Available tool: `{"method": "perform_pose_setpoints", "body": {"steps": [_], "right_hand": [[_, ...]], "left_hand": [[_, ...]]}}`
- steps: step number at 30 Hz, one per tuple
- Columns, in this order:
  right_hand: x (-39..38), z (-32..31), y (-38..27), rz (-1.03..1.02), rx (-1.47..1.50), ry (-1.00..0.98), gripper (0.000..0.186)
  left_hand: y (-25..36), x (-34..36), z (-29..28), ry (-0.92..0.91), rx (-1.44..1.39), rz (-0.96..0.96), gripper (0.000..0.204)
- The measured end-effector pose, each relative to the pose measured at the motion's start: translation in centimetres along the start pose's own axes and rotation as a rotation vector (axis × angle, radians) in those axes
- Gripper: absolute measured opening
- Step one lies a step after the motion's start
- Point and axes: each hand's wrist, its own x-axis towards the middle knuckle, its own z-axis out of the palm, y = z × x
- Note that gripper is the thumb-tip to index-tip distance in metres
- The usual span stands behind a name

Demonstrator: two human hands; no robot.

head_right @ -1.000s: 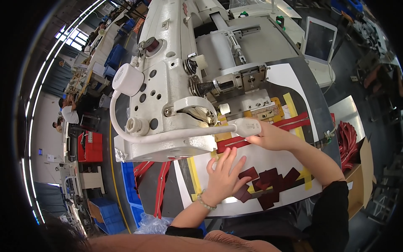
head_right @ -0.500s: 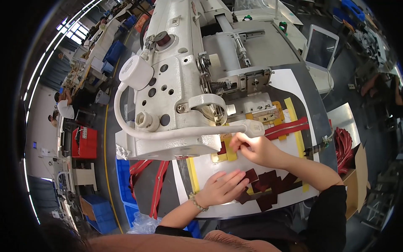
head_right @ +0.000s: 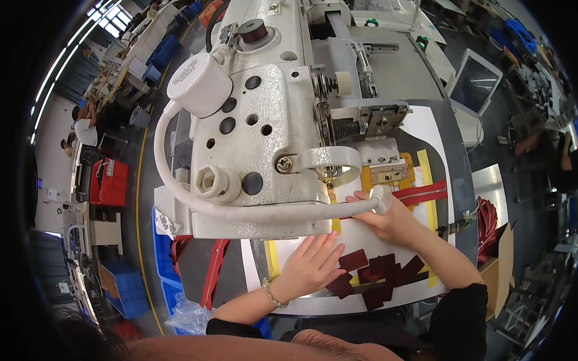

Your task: Sewing small leather patches onto a red leather strap using an industrial sewing machine.

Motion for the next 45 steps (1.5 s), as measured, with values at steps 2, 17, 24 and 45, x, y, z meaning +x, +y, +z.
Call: {"method": "perform_pose_setpoints", "body": {"steps": [2,17,24,45], "right_hand": [[0.0,-0.1,-0.2,0.031,-0.017,-0.016,0.035],[-0.7,1.5,1.6,0.043,0.131,-0.076,0.036],[-0.7,1.1,1.4,0.017,0.041,-0.128,0.039],[-0.2,0.2,0.9,-0.051,-0.129,-0.179,0.037]], "left_hand": [[0.1,-0.1,0.1,-0.037,-0.069,-0.036,0.051],[0.1,-0.2,-0.1,-0.085,-0.080,-0.052,0.058],[-0.1,-0.4,1.1,-0.109,-0.223,0.023,0.061],[0.4,-2.1,3.2,-0.099,-0.437,-0.147,0.062]]}}
